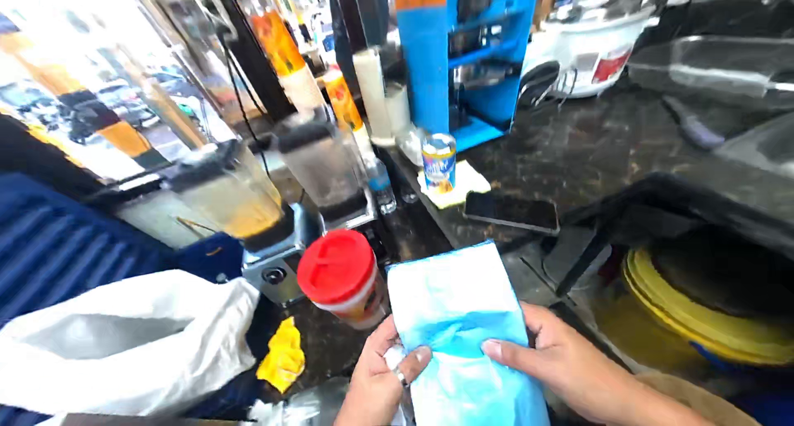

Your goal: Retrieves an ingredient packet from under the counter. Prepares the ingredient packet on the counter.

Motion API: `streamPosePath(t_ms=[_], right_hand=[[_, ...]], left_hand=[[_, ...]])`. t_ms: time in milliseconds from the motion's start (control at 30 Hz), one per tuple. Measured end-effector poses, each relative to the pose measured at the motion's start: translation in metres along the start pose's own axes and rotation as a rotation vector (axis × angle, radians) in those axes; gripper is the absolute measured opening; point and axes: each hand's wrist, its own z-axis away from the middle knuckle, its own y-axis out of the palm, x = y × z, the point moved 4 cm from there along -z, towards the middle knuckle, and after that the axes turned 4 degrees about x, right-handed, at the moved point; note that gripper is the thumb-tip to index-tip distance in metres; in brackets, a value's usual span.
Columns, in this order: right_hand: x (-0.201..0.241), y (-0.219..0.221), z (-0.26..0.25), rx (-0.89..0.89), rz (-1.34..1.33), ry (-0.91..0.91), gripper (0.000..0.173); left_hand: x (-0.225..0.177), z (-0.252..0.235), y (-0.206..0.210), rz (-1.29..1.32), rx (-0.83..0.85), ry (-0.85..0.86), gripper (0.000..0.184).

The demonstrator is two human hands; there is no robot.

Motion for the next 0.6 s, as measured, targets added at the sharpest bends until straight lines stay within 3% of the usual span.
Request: streamPosePath(t_ms=[133,200,267,300,400,500,533,600], right_hand=[[0.068,0.010,-0.032,-0.036,-0.199,0.272,0.042],[0.106,0.010,-0.047,-0.061,-0.165,0.259,0.038],[0.156,0.004,-0.060,-0.100,-0.139,0.175,0.033],[0.182,0.000,-0.064,-0.101,-0.130,0.137,0.032],[0.258,-0.010,-0.078,-0.013,-0.084,0.172,0.035],[0.302,-0.024,-0.084,-0.012,-0.018,0.210,0.031],[0.312,-0.029,-0.083,-0.008,0.028,0.159,0.029],[0.331,-0.033,-0.080,0.063,0.164,-0.116,0.016]], left_hand=[[-0.068,-0.035,0.005,-0.003,-0.195,-0.043,0.037],[-0.111,-0.052,0.012,-0.079,-0.199,-0.109,0.048],[-0.149,-0.067,0.025,-0.145,-0.135,-0.202,0.075],[-0.166,-0.073,0.036,-0.140,-0.126,-0.229,0.075],[-0.221,-0.096,0.059,-0.137,-0.159,-0.158,0.051],[-0.267,-0.111,0.078,-0.164,-0.188,-0.151,0.049],[-0.278,-0.115,0.084,-0.187,-0.190,-0.125,0.045],[-0.295,-0.118,0.089,-0.339,-0.230,0.005,0.027]])
